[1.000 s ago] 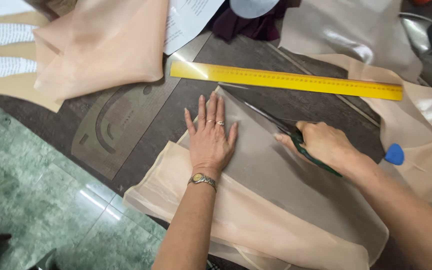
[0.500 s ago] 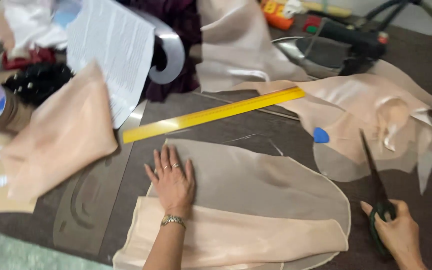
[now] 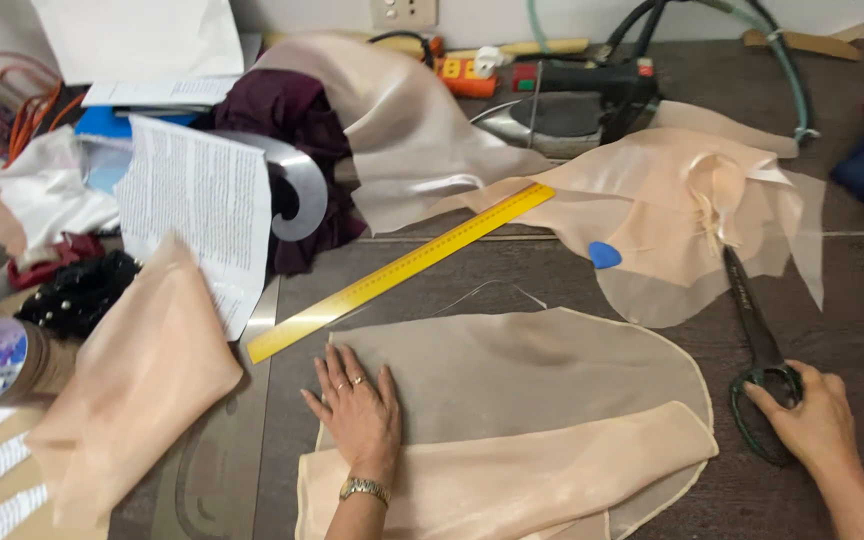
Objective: Measuring fabric with a ruler, marking it with chalk, and cutting it with scissors on a workbench.
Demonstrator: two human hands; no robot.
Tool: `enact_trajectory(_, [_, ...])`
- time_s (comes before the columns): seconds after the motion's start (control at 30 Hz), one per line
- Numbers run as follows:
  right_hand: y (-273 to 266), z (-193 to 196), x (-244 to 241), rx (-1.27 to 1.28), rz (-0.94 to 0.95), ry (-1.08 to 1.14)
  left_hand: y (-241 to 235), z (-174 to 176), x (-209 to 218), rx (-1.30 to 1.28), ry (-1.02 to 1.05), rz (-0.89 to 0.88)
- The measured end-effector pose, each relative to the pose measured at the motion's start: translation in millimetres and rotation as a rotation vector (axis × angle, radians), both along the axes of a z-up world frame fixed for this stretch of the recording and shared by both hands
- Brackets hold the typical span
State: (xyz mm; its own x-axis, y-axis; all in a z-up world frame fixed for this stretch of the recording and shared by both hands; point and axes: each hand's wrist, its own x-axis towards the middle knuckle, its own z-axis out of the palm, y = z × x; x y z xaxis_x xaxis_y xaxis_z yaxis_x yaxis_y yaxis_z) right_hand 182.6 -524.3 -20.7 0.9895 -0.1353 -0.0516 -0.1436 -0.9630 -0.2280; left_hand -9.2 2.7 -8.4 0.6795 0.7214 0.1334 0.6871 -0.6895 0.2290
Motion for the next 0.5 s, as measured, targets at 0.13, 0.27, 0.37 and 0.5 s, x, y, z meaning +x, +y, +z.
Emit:
enact_trajectory(0.13, [-6.8, -5.5, 7.8, -0.116, 0.144, -0.114, 5.8, -8.6, -3.2, -0.034, -0.009, -0.012])
enact_trajectory(0.27, [68.8, 56.2, 17.1, 0.016, 0.222, -0.158, 15.3, -3.4, -12.2, -0.113, -0.108, -0.074])
enact_trajectory(0.37, [154.3, 78.1, 32.2, 0.231, 0.446, -0.2, 27.6, -1.6, -16.6, -0.113, -0.17, -0.12])
enact_trajectory(0.5, [264.1, 57.6, 61.9, 0.315, 0.778, -0.12, 46.2, -4.0, -12.0, 0.009, -0.22, -0.232])
